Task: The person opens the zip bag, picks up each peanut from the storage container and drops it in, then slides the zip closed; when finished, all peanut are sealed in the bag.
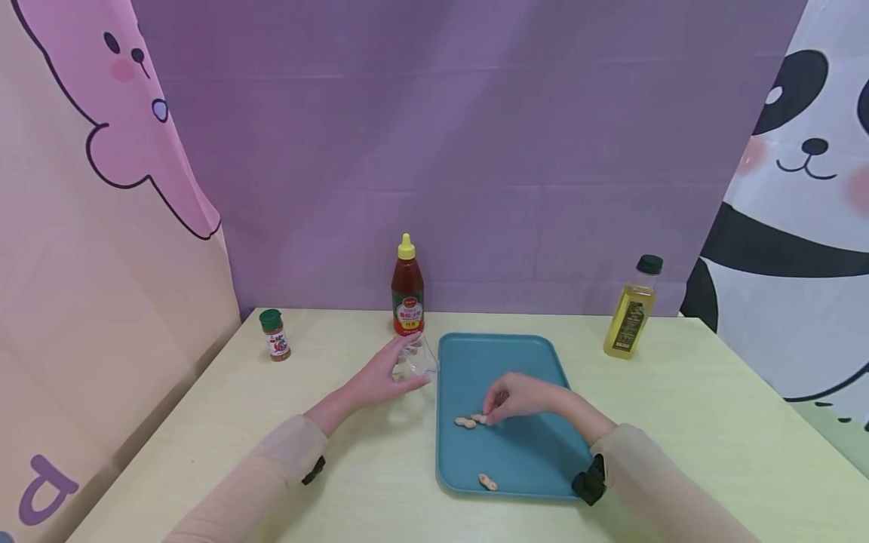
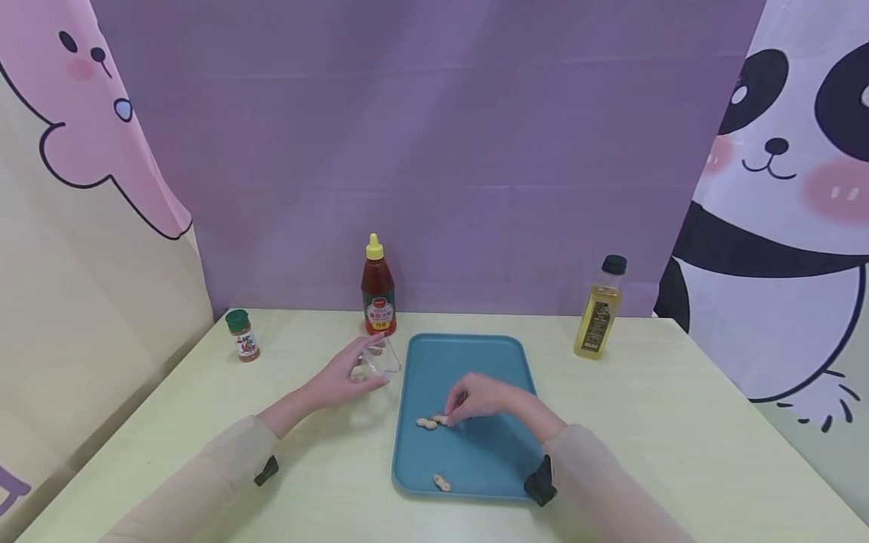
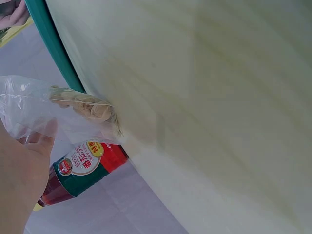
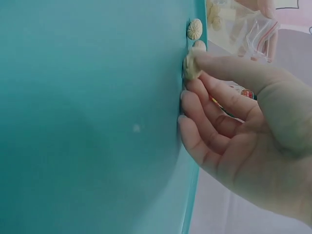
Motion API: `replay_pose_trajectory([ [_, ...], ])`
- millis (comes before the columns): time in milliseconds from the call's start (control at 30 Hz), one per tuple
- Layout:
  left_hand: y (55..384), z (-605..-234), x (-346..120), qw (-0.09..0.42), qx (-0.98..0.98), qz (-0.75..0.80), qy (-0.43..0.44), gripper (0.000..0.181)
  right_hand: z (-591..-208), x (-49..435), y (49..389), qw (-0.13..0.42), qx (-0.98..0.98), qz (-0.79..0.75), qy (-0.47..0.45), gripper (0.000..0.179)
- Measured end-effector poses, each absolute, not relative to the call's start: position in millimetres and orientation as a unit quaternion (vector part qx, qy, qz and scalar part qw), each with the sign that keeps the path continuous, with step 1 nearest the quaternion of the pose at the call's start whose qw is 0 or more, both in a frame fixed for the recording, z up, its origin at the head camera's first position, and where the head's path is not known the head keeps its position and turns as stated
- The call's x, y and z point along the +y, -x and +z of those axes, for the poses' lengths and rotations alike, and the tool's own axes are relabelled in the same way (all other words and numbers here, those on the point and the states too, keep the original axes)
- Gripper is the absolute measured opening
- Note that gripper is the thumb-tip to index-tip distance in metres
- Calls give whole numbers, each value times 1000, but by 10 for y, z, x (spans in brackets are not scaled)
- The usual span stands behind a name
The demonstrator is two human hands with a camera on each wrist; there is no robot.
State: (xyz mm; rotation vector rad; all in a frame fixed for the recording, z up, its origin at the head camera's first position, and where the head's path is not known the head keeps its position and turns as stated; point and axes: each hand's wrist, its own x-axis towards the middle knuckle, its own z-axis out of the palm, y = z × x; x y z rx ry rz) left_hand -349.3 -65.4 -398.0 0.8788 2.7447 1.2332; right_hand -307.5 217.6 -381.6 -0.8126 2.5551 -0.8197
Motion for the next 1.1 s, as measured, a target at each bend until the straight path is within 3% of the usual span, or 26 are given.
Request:
replay_pose_trajectory([
  [500, 3502, -3989, -663, 4, 871, 399, -288, 83, -3866, 2258, 3149, 121, 914, -279, 267, 16],
  [900, 3491, -3983, -654, 4, 873, 399, -280, 82, -3819, 2275, 3121, 121, 915, -289, 255, 13],
  [1100, 3488, -3976, -660, 5, 872, 403, -278, 82, -3764, 2309, 3156, 86, 916, -296, 255, 15],
])
